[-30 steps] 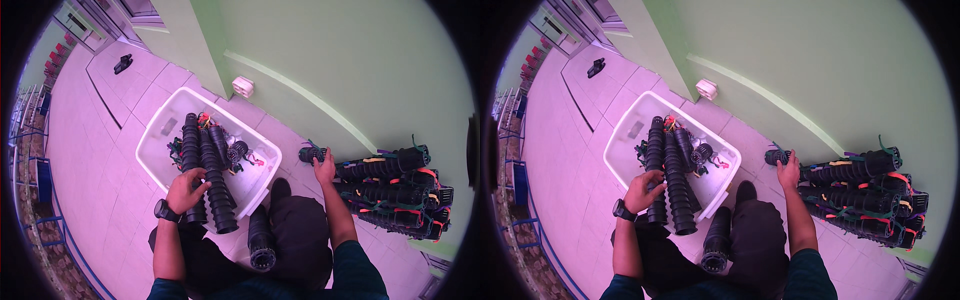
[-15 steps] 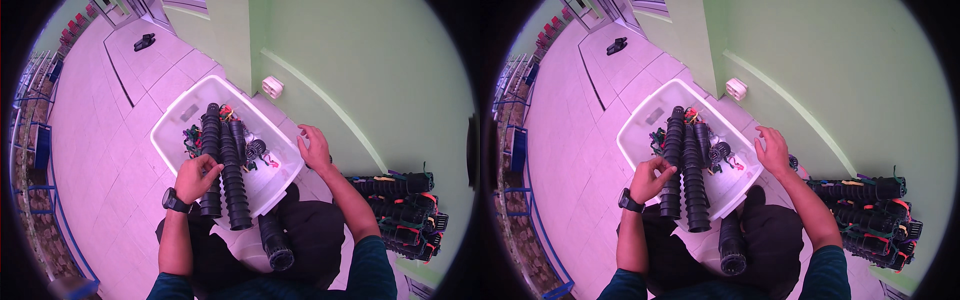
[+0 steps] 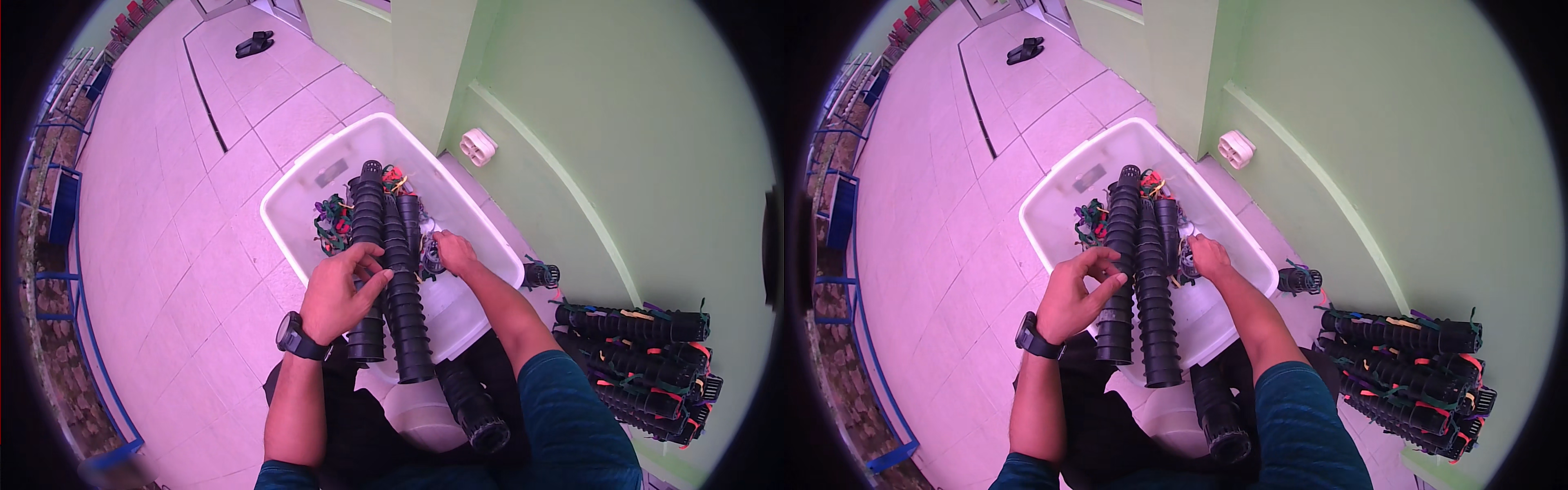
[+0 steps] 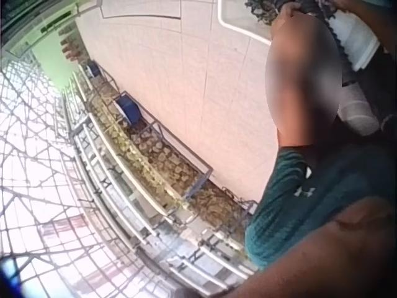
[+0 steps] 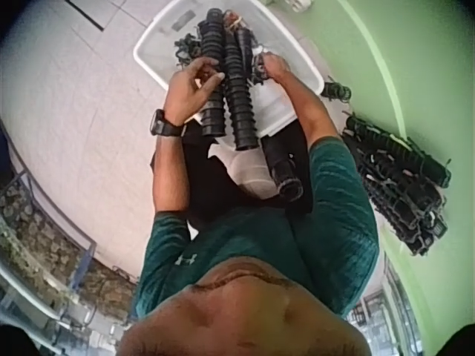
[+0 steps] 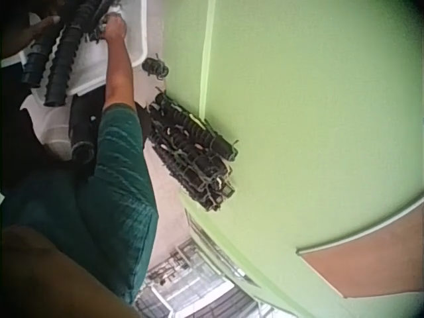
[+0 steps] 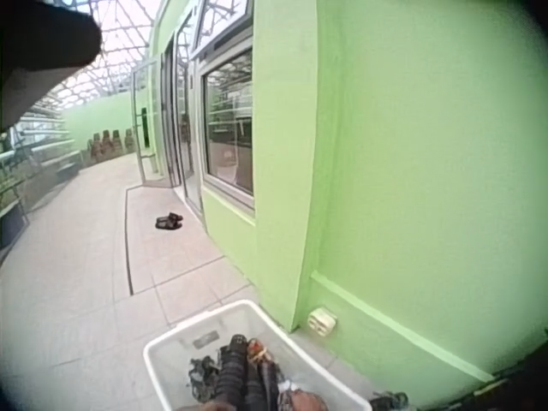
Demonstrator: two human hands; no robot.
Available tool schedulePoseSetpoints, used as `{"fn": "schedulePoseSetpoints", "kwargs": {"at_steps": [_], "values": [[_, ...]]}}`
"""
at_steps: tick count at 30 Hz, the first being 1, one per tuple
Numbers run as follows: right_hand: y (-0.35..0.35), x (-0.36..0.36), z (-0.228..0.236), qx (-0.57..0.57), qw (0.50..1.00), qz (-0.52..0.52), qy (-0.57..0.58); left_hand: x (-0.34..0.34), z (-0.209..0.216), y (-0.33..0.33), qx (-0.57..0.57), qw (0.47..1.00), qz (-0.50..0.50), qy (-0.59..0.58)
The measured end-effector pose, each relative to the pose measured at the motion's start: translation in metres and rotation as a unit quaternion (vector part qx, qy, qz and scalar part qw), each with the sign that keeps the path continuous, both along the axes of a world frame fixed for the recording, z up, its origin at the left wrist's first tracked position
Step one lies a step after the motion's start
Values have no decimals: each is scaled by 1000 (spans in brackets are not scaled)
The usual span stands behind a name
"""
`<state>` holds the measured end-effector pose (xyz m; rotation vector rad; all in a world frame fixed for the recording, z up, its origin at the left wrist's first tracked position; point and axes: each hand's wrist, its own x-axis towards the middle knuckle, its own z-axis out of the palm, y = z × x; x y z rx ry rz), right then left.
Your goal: The person is assembling black plastic net pots with small attachments and wires for a hydroponic system.
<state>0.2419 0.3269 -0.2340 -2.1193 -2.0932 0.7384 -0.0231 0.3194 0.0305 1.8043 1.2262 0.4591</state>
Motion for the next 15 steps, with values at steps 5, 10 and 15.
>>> {"fn": "schedulePoseSetpoints", "kwargs": {"at_steps": [5, 10, 15], "values": [[8, 10, 60, 52, 997, 1, 65, 5, -4, 6, -22, 1000, 11, -3], [29, -26, 191, 163, 915, -77, 362, 3, -28, 15, 102, 983, 146, -44], [21, -70, 251, 162, 818, -17, 551, -3, 3, 22, -93, 907, 271, -310]]}}
